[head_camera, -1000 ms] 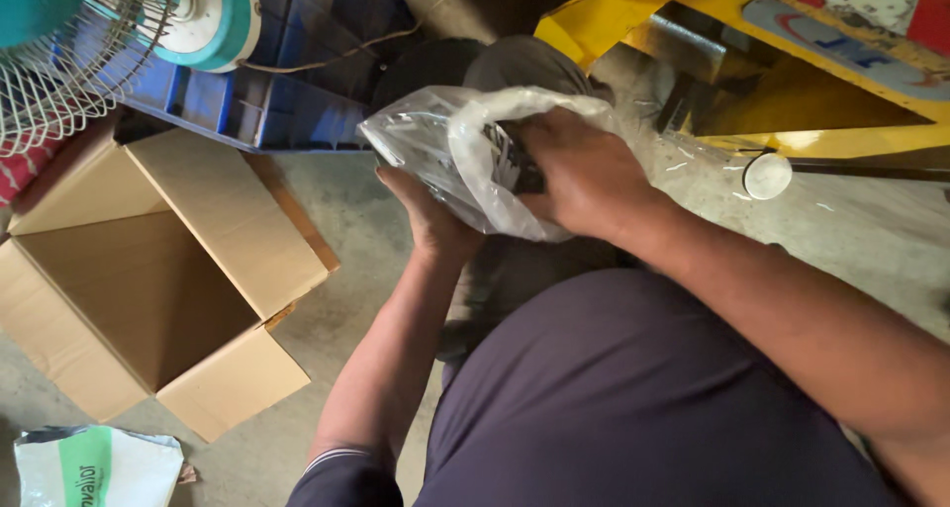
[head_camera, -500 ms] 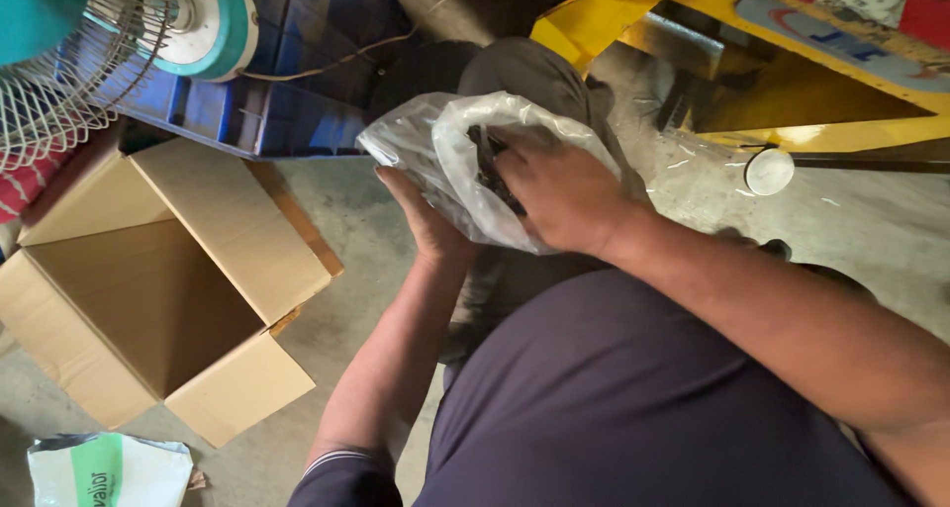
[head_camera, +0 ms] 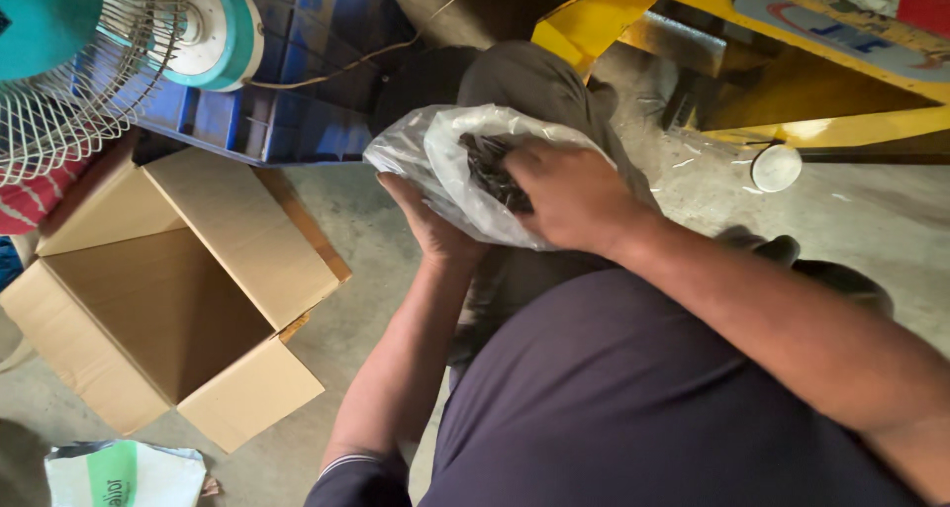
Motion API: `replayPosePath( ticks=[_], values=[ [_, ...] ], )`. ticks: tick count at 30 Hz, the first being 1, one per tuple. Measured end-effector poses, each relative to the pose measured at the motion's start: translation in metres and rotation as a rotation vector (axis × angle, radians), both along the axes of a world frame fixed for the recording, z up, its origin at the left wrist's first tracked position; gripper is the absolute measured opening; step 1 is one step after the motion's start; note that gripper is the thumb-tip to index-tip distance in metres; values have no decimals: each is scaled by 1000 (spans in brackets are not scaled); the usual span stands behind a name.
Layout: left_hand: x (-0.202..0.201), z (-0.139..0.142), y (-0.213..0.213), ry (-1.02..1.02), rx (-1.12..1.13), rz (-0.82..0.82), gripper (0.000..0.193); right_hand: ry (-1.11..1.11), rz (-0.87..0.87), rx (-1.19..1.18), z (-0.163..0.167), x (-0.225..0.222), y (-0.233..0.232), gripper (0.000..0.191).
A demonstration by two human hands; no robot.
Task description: The person operates a manual press machine to shape small metal pieces, repeatedly inserting each piece into the press and using a yellow tool to assist with positioning and removal. The person then collects the processed metal pieces into a plastic bag.
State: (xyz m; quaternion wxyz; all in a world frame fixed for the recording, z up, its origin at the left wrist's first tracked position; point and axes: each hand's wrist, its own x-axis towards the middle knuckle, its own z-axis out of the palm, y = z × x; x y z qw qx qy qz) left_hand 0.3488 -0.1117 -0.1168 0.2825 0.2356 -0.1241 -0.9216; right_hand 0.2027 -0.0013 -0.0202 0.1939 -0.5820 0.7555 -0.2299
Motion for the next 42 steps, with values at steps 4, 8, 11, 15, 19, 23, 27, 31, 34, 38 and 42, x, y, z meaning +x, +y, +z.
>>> replayPosePath(
  ticks=[4,8,11,15,19,23,27,31,34,38,42],
  values=[
    [-4,-1,-2,-62,-34,38,100,-23,-67,-54,-4,-7,1,59],
    [-7,2,-3,-24,19,17,99,-220,-113,-96,-2,-21,0,56],
    [-6,2,-3,6,-19,-14,100,-104,-93,38,5,-17,1,47],
    [-6,0,-5,-33,14,-32,100,-1,-45,170,14,1,0,77],
    [-4,-3,-7,11,23,-32,98,-111,-5,71,19,-5,-4,90],
    [-5,-4,-8,57,79,-1,97,-74,44,83,22,-10,2,90],
    [-7,-5,-7,22,-1,-10,97,163,-12,49,19,6,7,74],
    [-3,-7,-6,-8,33,-73,99,167,-3,8,11,5,-8,55],
    [0,-9,-5,-27,63,-104,102,144,-8,-2,6,2,-17,52],
    [-4,-13,-7,35,25,-104,101,307,44,182,3,8,-14,40],
    [-7,-13,-9,32,-24,-67,100,220,126,-12,-2,6,-8,46]
  ],
)
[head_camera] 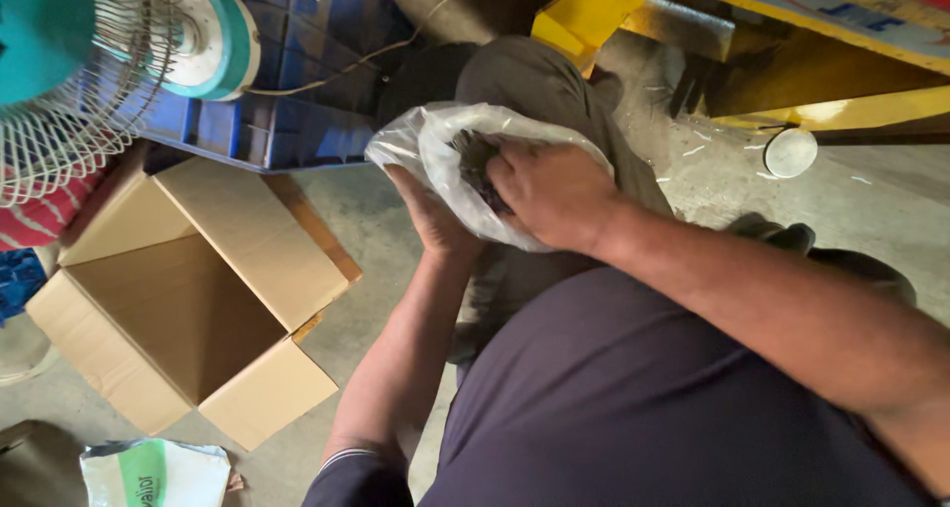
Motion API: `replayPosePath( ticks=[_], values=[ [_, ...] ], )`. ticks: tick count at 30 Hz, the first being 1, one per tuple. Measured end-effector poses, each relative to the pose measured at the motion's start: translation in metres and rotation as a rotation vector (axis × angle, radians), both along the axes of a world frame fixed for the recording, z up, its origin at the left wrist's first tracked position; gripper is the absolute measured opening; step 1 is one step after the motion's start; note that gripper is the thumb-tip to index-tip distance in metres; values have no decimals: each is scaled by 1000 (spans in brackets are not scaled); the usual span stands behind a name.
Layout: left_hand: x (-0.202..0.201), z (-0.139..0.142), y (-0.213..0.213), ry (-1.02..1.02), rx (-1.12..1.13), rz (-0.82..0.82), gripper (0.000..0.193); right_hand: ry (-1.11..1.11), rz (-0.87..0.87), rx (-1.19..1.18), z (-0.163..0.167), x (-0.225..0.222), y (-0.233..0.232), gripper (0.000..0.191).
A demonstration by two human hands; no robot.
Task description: The person operates a manual press machine to shape small metal pieces, repeatedly inserting each piece into the press and using a yellow tool to assist with positioning and removal. The person then collects the processed metal pieces into a plastic bag.
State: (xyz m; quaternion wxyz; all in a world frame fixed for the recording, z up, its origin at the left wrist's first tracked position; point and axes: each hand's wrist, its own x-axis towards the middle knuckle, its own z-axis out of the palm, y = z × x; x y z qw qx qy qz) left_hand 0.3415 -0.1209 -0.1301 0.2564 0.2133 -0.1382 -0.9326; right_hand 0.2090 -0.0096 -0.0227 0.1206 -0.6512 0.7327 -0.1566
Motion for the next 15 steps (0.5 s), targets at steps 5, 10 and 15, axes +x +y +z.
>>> replayPosePath(
  ticks=[5,10,15],
  values=[
    [-1,3,3,-64,6,41,95,-187,-156,-93,-4,-17,1,64],
    [-5,9,4,-45,-67,41,95,-288,-206,-9,-1,-23,8,63],
    [-5,15,3,67,70,-23,94,-510,-332,-101,-4,-28,14,48]
  ],
)
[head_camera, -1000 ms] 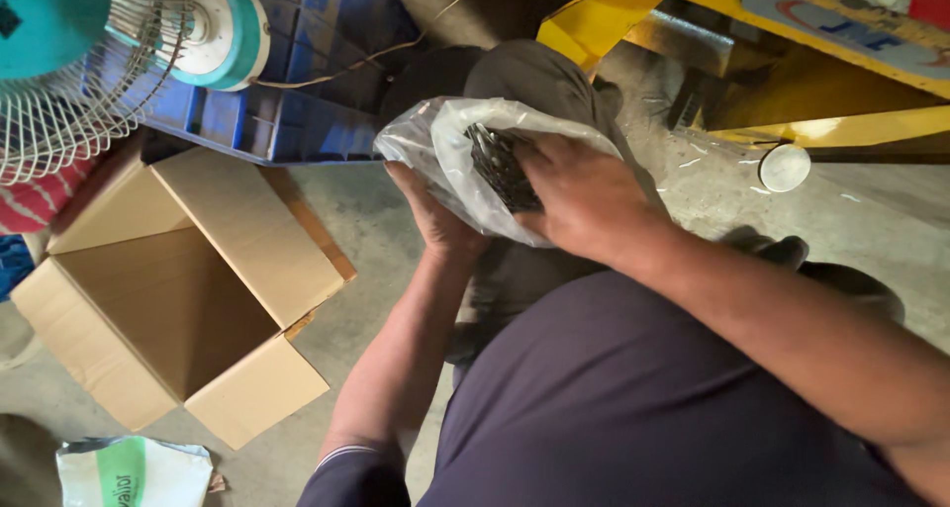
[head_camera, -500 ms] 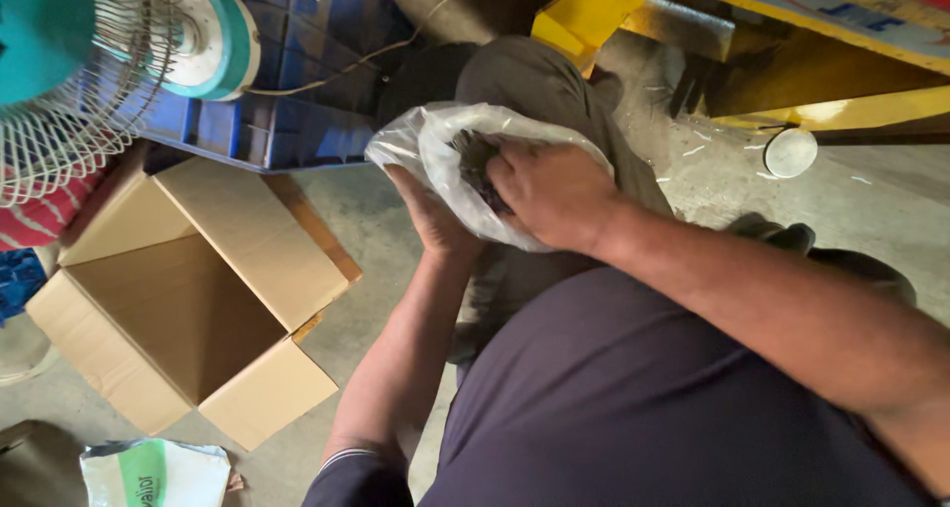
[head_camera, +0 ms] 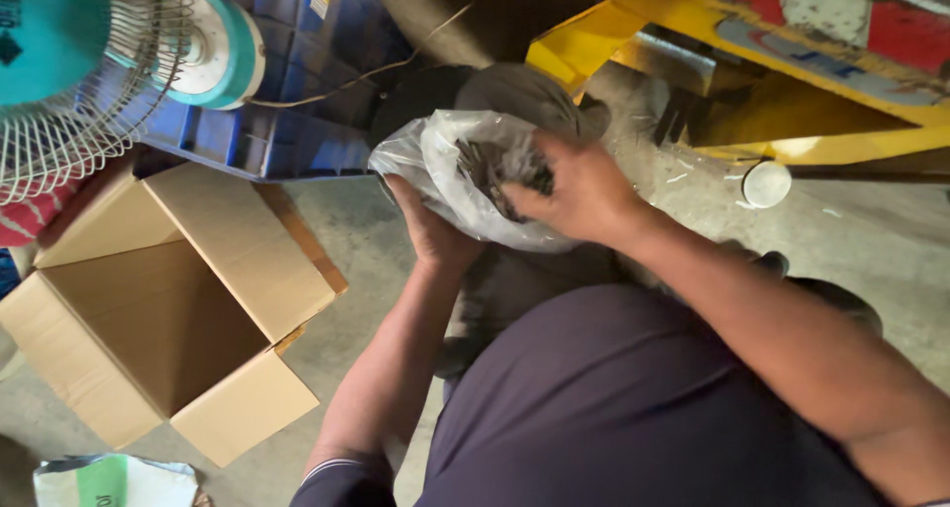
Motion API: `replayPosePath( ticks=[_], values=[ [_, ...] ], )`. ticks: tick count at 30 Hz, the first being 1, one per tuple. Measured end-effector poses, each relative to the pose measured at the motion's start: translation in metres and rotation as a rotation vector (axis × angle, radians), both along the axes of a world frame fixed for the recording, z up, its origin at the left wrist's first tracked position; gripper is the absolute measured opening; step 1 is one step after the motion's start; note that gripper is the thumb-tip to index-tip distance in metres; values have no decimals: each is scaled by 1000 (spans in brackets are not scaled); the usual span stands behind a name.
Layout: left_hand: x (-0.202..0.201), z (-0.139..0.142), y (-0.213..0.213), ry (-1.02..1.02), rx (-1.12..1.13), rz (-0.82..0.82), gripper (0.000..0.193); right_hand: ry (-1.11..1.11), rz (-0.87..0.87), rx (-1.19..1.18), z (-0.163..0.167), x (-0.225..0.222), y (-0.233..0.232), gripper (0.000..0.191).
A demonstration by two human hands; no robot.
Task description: The person operates a manual press machine to shape small metal pieces, repeatedly inserting each piece into the press and using a yellow tool to assist with positioning and removal. The person then collects the processed metal pieces into a plastic bag.
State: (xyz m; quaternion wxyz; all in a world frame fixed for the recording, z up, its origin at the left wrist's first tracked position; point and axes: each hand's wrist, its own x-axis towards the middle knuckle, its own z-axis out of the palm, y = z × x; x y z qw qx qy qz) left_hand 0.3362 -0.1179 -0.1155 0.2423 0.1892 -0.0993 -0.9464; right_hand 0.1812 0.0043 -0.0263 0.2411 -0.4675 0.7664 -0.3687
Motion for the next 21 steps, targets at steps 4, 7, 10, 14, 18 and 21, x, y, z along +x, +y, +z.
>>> replayPosePath(
  ticks=[4,7,10,14,18,21],
  values=[
    [-2,5,-2,-6,38,0,93,-322,-43,-214,-1,-8,1,37],
    [-4,9,-2,25,37,-22,94,-320,-91,-164,2,-16,5,29],
    [-3,11,-2,40,20,-50,94,-489,-167,-136,4,-20,4,25],
    [-3,12,-2,21,5,-55,98,-633,-256,-116,1,-18,1,21],
    [-4,13,-2,73,1,-60,101,-630,-265,-213,3,-22,4,20],
    [-3,12,-2,97,-1,-67,101,-632,-264,-273,7,-30,8,21]
  ],
)
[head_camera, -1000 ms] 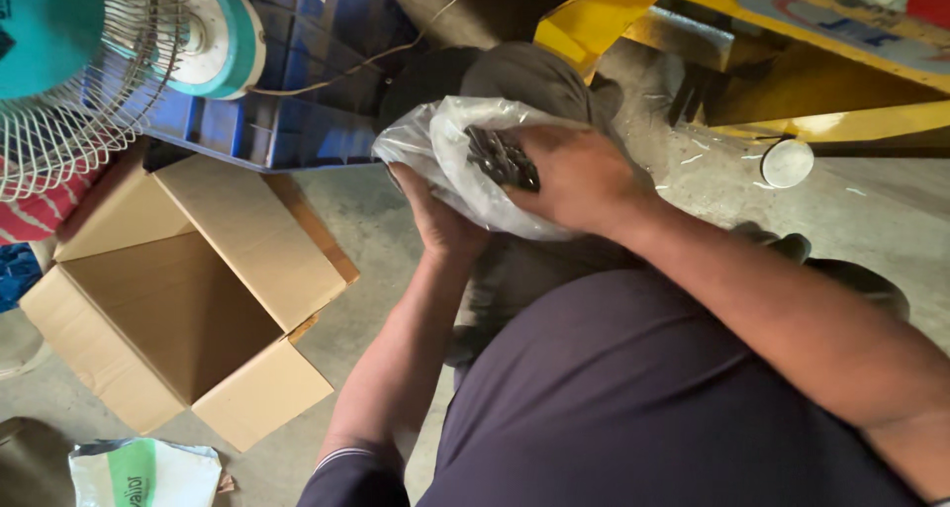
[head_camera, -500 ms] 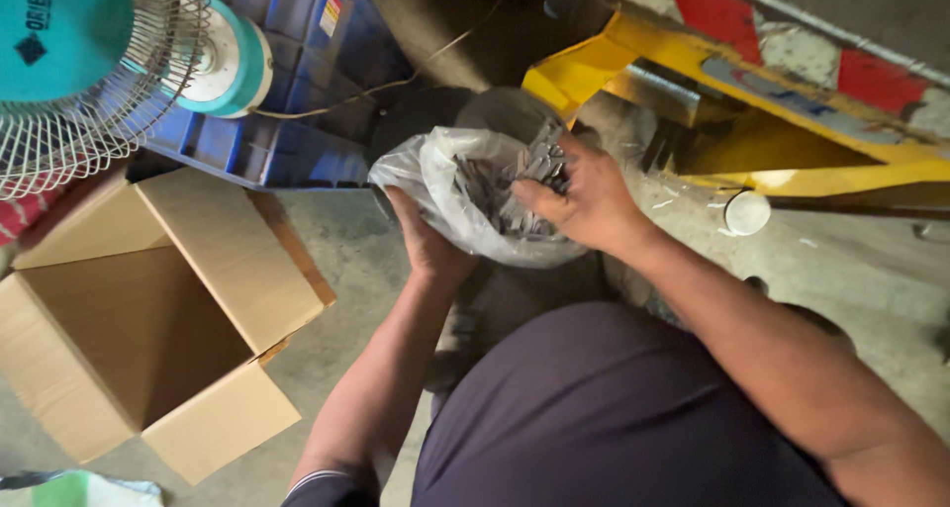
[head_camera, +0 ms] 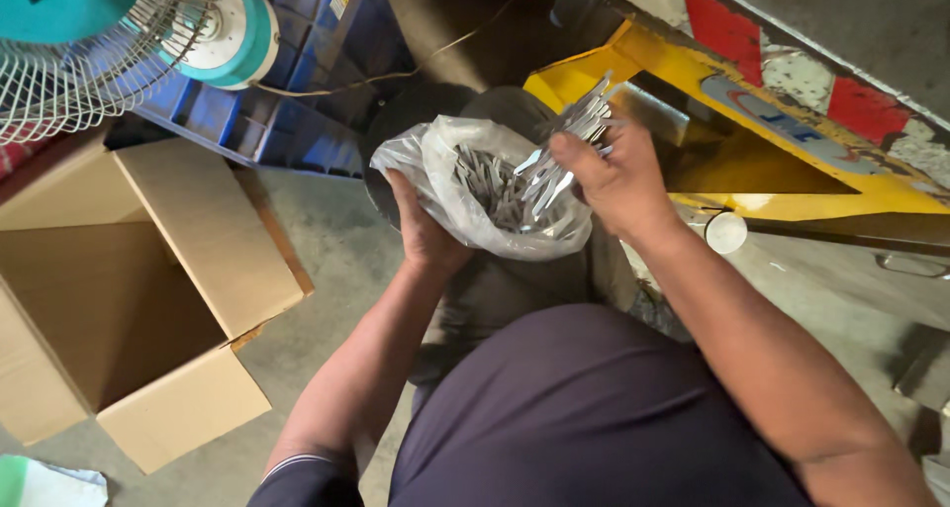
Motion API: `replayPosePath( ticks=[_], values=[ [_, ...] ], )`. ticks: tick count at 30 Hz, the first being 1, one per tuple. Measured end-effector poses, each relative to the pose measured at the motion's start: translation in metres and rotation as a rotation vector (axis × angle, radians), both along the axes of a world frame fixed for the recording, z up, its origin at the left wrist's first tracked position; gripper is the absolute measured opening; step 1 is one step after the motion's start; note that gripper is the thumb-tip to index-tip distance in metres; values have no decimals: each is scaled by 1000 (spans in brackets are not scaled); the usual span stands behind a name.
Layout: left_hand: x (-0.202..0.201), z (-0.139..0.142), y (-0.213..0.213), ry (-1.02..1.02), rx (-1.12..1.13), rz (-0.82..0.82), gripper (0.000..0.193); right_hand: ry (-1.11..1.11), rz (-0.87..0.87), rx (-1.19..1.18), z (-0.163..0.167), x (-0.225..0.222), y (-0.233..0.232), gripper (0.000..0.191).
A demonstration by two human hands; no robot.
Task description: The person operates a manual press machine to shape small metal pieces, repeatedly inserting each piece into the press and using a yellow tool to assist with positioning and removal. The person then collects the processed metal pieces into a plastic bag.
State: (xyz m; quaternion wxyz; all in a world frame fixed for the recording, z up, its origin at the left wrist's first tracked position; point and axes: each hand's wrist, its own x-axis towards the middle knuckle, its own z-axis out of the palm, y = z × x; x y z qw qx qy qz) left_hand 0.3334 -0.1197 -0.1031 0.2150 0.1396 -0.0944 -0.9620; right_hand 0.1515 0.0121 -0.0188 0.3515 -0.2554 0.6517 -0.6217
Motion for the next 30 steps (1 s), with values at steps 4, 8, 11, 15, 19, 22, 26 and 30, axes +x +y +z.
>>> replayPosePath(
  ticks=[4,8,11,15,19,22,26,30],
  values=[
    [1,-2,-1,-11,-14,8,98,-140,-13,-70,0,-3,0,21],
    [-12,7,0,-210,55,59,87,-95,-164,-12,4,-13,6,22],
    [-20,23,3,-237,-105,57,88,-444,-178,-139,29,-44,27,19],
    [-14,39,-1,-277,-174,77,91,57,-451,125,95,-117,59,21],
    [-13,36,-3,-319,-56,41,93,934,-183,217,156,-173,80,22],
    [-14,33,-2,-264,-103,28,95,1420,-143,464,169,-186,76,31],
    [-13,35,0,-318,-84,36,94,1746,-25,656,155,-179,59,39],
    [-13,35,0,-348,-78,22,94,1742,-39,743,143,-173,50,35]
  ],
)
